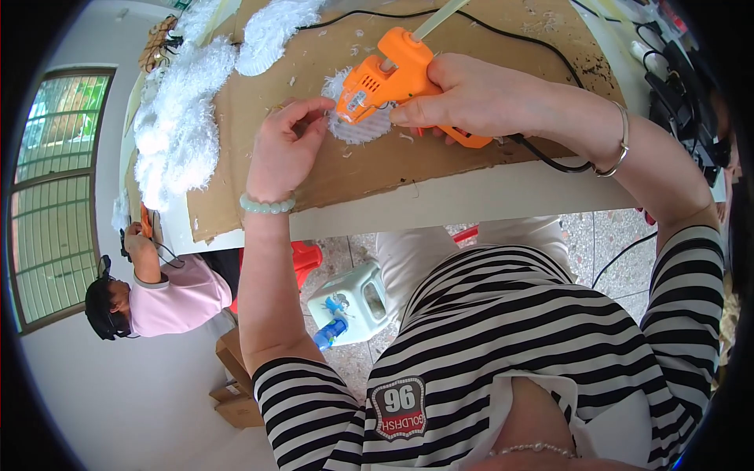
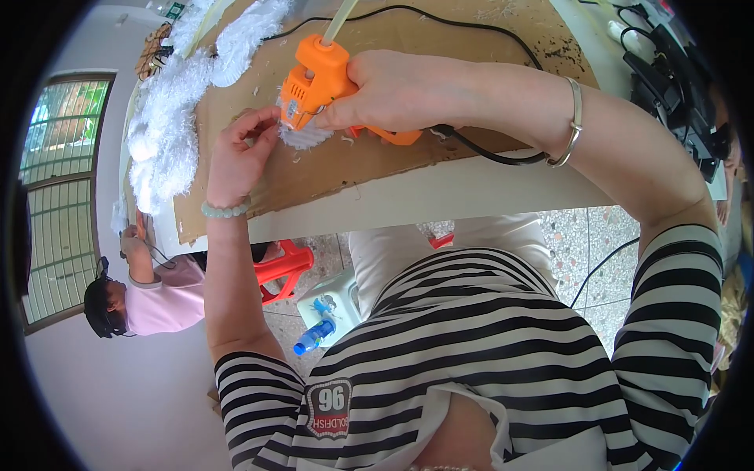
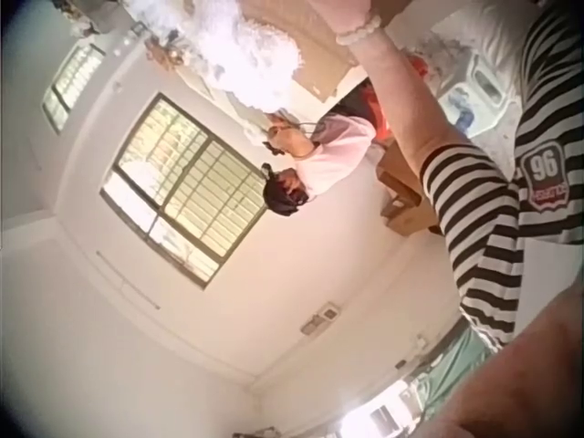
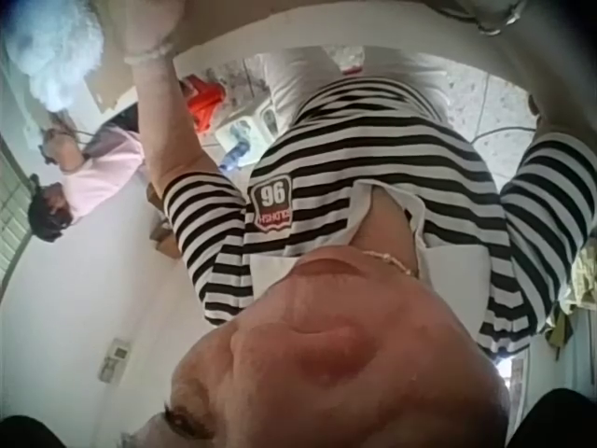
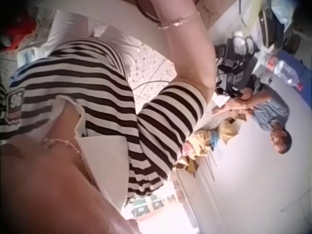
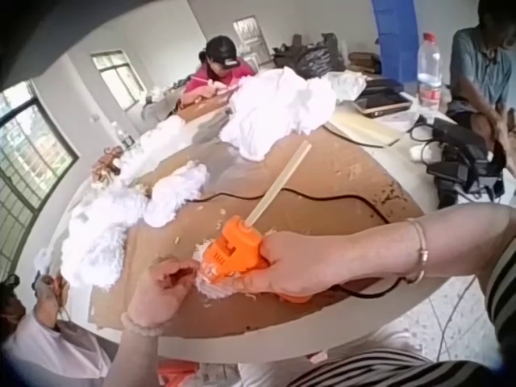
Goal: Using a hot glue gun to attach white fiberfill stuffing to white fabric toy parts.
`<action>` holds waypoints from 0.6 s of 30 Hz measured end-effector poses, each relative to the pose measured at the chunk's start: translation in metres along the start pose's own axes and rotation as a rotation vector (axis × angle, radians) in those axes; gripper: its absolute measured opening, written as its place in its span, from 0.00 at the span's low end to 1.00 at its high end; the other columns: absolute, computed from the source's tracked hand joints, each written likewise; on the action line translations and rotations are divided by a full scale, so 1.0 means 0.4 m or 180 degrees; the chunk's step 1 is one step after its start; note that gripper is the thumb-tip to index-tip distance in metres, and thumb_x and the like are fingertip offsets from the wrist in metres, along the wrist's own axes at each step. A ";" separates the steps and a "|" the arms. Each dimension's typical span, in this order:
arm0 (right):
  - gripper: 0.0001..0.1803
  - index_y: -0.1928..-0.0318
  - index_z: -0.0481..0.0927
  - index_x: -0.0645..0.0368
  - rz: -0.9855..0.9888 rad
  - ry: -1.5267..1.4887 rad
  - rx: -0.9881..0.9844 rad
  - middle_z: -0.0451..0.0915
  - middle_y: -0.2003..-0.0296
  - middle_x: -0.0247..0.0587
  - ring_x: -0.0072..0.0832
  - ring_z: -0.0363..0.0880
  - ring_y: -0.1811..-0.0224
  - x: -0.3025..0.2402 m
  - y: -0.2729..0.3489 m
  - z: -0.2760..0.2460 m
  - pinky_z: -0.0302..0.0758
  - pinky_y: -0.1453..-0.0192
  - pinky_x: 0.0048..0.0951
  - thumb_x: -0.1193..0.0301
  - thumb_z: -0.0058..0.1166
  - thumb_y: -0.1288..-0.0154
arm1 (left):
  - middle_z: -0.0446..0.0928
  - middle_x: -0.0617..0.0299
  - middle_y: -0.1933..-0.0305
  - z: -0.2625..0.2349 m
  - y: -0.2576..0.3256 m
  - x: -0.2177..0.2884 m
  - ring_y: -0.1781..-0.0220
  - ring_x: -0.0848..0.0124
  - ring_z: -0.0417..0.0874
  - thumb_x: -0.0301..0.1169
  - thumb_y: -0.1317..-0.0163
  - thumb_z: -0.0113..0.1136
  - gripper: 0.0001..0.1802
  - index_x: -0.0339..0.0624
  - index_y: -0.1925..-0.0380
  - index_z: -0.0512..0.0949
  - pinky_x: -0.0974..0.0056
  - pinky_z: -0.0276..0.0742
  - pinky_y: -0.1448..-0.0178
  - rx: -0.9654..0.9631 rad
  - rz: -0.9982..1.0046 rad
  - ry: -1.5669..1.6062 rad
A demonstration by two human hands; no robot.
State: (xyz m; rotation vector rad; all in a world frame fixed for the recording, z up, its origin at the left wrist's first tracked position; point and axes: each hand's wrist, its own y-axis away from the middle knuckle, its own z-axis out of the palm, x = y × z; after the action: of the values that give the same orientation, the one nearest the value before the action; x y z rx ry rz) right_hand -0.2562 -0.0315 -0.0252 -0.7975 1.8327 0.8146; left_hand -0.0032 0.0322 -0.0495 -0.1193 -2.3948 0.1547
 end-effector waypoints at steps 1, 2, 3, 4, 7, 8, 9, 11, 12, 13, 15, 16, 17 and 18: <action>0.19 0.63 0.77 0.62 -0.0048 0.0000 -0.0013 0.76 0.72 0.31 0.19 0.72 0.72 0.001 -0.003 0.001 0.70 0.67 0.22 0.56 0.51 0.37 | 0.76 0.60 0.71 0.000 0.000 -0.002 0.71 0.74 0.76 0.22 0.44 0.58 0.09 0.38 0.63 0.81 0.70 0.71 0.65 0.0000 0.0040 -0.0044; 0.19 0.63 0.77 0.62 -0.0048 -0.0001 -0.0020 0.76 0.72 0.31 0.19 0.72 0.72 0.002 -0.006 0.002 0.70 0.67 0.22 0.56 0.51 0.37 | 0.76 0.59 0.71 0.000 0.000 -0.003 0.71 0.73 0.76 0.22 0.44 0.58 0.09 0.38 0.63 0.81 0.70 0.72 0.64 0.0000 0.0080 -0.0087; 0.19 0.63 0.77 0.62 0.0020 -0.0005 -0.0009 0.76 0.72 0.31 0.19 0.72 0.72 0.002 -0.006 0.002 0.70 0.67 0.22 0.56 0.51 0.37 | 0.76 0.59 0.71 0.001 0.000 -0.001 0.71 0.73 0.76 0.22 0.44 0.58 0.09 0.38 0.63 0.81 0.70 0.72 0.64 0.0003 0.0079 -0.0086; 0.19 0.63 0.77 0.62 0.0088 -0.0010 0.0003 0.76 0.72 0.31 0.19 0.72 0.72 0.002 -0.006 0.002 0.70 0.67 0.22 0.56 0.51 0.36 | 0.76 0.59 0.71 0.001 -0.001 0.001 0.71 0.73 0.76 0.23 0.45 0.59 0.09 0.39 0.63 0.81 0.69 0.72 0.65 0.0002 0.0090 -0.0115; 0.19 0.64 0.76 0.62 0.0001 -0.0037 -0.0041 0.75 0.72 0.31 0.19 0.72 0.73 0.009 -0.011 0.003 0.70 0.68 0.22 0.56 0.51 0.36 | 0.76 0.59 0.71 0.001 -0.002 0.002 0.71 0.72 0.76 0.23 0.45 0.59 0.08 0.39 0.63 0.81 0.69 0.72 0.65 -0.0013 0.0087 -0.0119; 0.19 0.64 0.76 0.62 0.0002 -0.0034 -0.0042 0.75 0.72 0.31 0.19 0.72 0.73 0.008 -0.009 0.001 0.70 0.68 0.22 0.56 0.51 0.36 | 0.76 0.59 0.71 0.001 -0.002 0.002 0.72 0.72 0.76 0.24 0.45 0.60 0.08 0.39 0.64 0.81 0.69 0.72 0.65 -0.0028 0.0073 -0.0095; 0.19 0.64 0.76 0.63 0.0078 0.0026 -0.0074 0.75 0.73 0.31 0.19 0.72 0.73 0.002 -0.006 -0.002 0.70 0.68 0.22 0.56 0.51 0.36 | 0.76 0.59 0.71 0.001 -0.003 0.004 0.72 0.72 0.76 0.24 0.45 0.60 0.08 0.39 0.64 0.81 0.69 0.72 0.65 -0.0025 0.0074 -0.0093; 0.20 0.64 0.76 0.63 0.0157 0.0090 -0.0105 0.75 0.73 0.31 0.19 0.72 0.74 0.001 -0.004 -0.004 0.70 0.69 0.22 0.56 0.51 0.36 | 0.76 0.60 0.71 0.003 -0.003 0.008 0.72 0.73 0.76 0.24 0.46 0.61 0.08 0.39 0.64 0.81 0.69 0.71 0.65 -0.0033 0.0042 -0.0117; 0.20 0.65 0.75 0.63 0.0148 0.0115 -0.0107 0.74 0.74 0.31 0.19 0.72 0.74 0.005 -0.003 -0.006 0.70 0.69 0.22 0.56 0.51 0.36 | 0.76 0.60 0.71 0.004 -0.004 0.009 0.72 0.73 0.76 0.24 0.46 0.61 0.08 0.39 0.64 0.81 0.69 0.71 0.65 -0.0029 0.0044 -0.0114; 0.20 0.65 0.75 0.64 0.0139 0.0141 -0.0108 0.74 0.75 0.31 0.19 0.72 0.75 0.007 -0.002 -0.007 0.70 0.70 0.22 0.55 0.51 0.36 | 0.76 0.60 0.72 0.005 -0.005 0.009 0.72 0.73 0.76 0.25 0.46 0.61 0.08 0.39 0.64 0.81 0.69 0.71 0.65 -0.0030 0.0025 -0.0091; 0.20 0.65 0.75 0.64 0.0201 0.0157 -0.0123 0.74 0.75 0.31 0.19 0.72 0.75 0.000 0.005 -0.010 0.70 0.70 0.22 0.55 0.51 0.36 | 0.76 0.60 0.72 0.006 -0.005 0.008 0.72 0.73 0.76 0.25 0.46 0.61 0.08 0.39 0.64 0.81 0.69 0.72 0.65 -0.0024 -0.0004 -0.0067; 0.21 0.66 0.75 0.64 0.0259 0.0168 -0.0141 0.73 0.76 0.31 0.19 0.72 0.76 -0.002 0.007 -0.011 0.70 0.71 0.22 0.55 0.51 0.36 | 0.76 0.59 0.72 0.006 -0.004 0.007 0.72 0.73 0.76 0.25 0.46 0.61 0.08 0.39 0.64 0.81 0.69 0.72 0.65 -0.0011 0.0004 -0.0099; 0.21 0.66 0.75 0.64 0.0257 0.0170 -0.0152 0.73 0.76 0.31 0.19 0.72 0.76 -0.001 0.008 -0.011 0.70 0.71 0.22 0.55 0.51 0.36 | 0.76 0.59 0.72 0.006 -0.003 0.005 0.72 0.72 0.76 0.25 0.47 0.62 0.08 0.39 0.64 0.81 0.69 0.72 0.65 0.0002 0.0011 -0.0132; 0.21 0.66 0.75 0.64 0.0254 0.0206 -0.0146 0.73 0.76 0.31 0.19 0.71 0.76 0.001 0.010 -0.013 0.70 0.71 0.22 0.55 0.52 0.36 | 0.76 0.59 0.72 0.007 -0.003 0.004 0.72 0.72 0.76 0.25 0.47 0.62 0.08 0.39 0.64 0.81 0.69 0.72 0.65 0.0004 0.0010 -0.0129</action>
State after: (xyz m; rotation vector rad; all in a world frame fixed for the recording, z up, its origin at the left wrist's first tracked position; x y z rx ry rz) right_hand -0.2620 -0.0335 -0.0229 -0.7922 1.9195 0.8938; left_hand -0.0063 0.0309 -0.0502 -0.1203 -2.4349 0.1615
